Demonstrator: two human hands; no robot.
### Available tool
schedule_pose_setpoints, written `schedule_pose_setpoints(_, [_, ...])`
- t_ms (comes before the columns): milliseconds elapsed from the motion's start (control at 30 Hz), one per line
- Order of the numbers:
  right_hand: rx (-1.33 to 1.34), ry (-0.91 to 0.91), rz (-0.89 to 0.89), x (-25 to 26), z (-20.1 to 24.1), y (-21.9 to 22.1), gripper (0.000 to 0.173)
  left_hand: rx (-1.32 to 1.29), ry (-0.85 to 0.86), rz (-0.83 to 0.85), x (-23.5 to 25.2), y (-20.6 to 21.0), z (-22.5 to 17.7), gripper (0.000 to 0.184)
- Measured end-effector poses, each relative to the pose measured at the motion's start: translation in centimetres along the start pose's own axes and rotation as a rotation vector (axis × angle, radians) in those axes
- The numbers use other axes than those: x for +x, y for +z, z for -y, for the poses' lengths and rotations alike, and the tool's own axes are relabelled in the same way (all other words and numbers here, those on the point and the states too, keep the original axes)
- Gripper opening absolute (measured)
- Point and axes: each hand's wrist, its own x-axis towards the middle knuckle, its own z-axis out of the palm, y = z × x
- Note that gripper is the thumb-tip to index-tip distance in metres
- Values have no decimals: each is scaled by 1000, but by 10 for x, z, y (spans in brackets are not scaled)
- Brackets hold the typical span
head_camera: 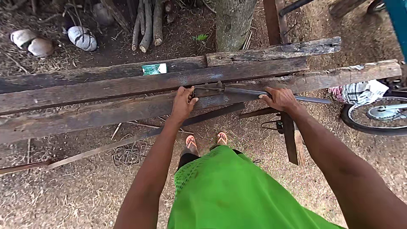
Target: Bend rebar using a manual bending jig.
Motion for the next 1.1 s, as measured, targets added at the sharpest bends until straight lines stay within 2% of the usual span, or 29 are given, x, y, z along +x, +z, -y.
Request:
schedule_pose_setpoints(200, [-24,44,27,2,3,1,66,83,70,74,7,-10,4,47])
schedule_pose_setpoints(333, [-30,63,30,0,5,2,67,85,82,-9,5,0,7,44])
schedule_pose_setpoints(533, [-34,8,-14,0,-3,8,78,194,125,-235,0,23,9,34])
schedule_pose_setpoints(667, [-13,11,-57,-1,-1,12,78,230,148,-203,1,21,14,35])
schedule_pose_setpoints(1100, [22,2,-122,-4,-2,19,77,300,162,-283,5,27,14,35])
